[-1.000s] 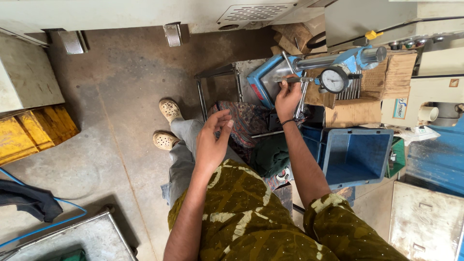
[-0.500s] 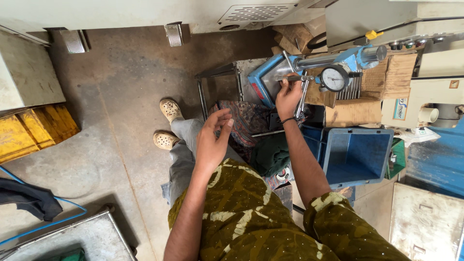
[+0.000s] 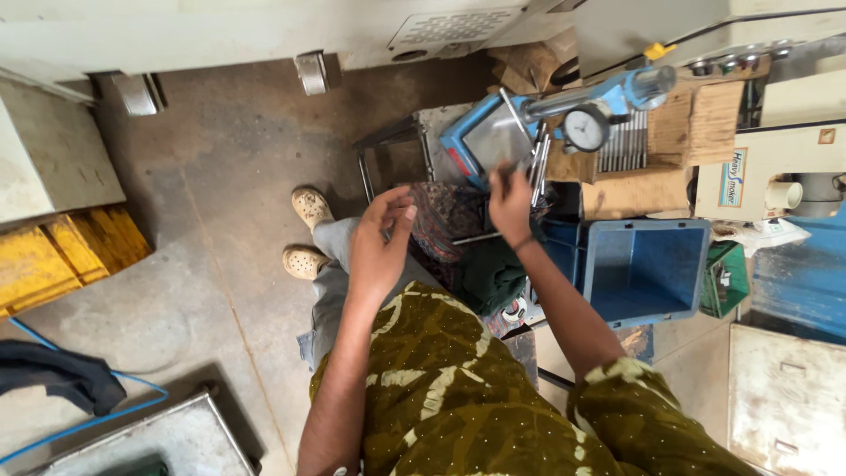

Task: The person measures cylindrical metal rods using a dial indicator, then opens a CNC lathe door to insert a rod into the chuck. The person closes the door and continues measuring additional rods.

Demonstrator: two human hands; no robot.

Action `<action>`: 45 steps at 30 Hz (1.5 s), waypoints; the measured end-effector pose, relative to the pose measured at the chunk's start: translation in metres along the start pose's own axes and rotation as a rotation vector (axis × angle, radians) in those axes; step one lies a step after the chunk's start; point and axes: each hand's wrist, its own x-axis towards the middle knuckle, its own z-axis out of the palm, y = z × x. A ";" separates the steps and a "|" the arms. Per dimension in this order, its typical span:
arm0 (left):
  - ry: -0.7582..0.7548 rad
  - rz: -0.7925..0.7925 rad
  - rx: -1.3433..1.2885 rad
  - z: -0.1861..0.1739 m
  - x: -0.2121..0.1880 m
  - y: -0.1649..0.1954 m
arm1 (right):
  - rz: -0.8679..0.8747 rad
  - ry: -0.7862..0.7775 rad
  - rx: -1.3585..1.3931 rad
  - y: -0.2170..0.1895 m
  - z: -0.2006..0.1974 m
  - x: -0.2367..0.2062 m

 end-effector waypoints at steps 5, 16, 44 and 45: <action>-0.010 0.022 -0.040 0.004 -0.002 0.014 | 0.190 -0.090 -0.007 0.024 -0.033 -0.060; -0.131 0.073 0.039 0.023 -0.024 0.030 | 0.505 -0.228 -0.414 -0.002 -0.049 -0.070; -0.035 0.086 -0.253 0.078 -0.015 -0.030 | 0.140 -0.402 0.368 -0.103 -0.070 -0.068; -0.034 0.082 -0.351 0.075 -0.014 -0.026 | 0.172 -0.430 0.363 -0.111 -0.078 -0.069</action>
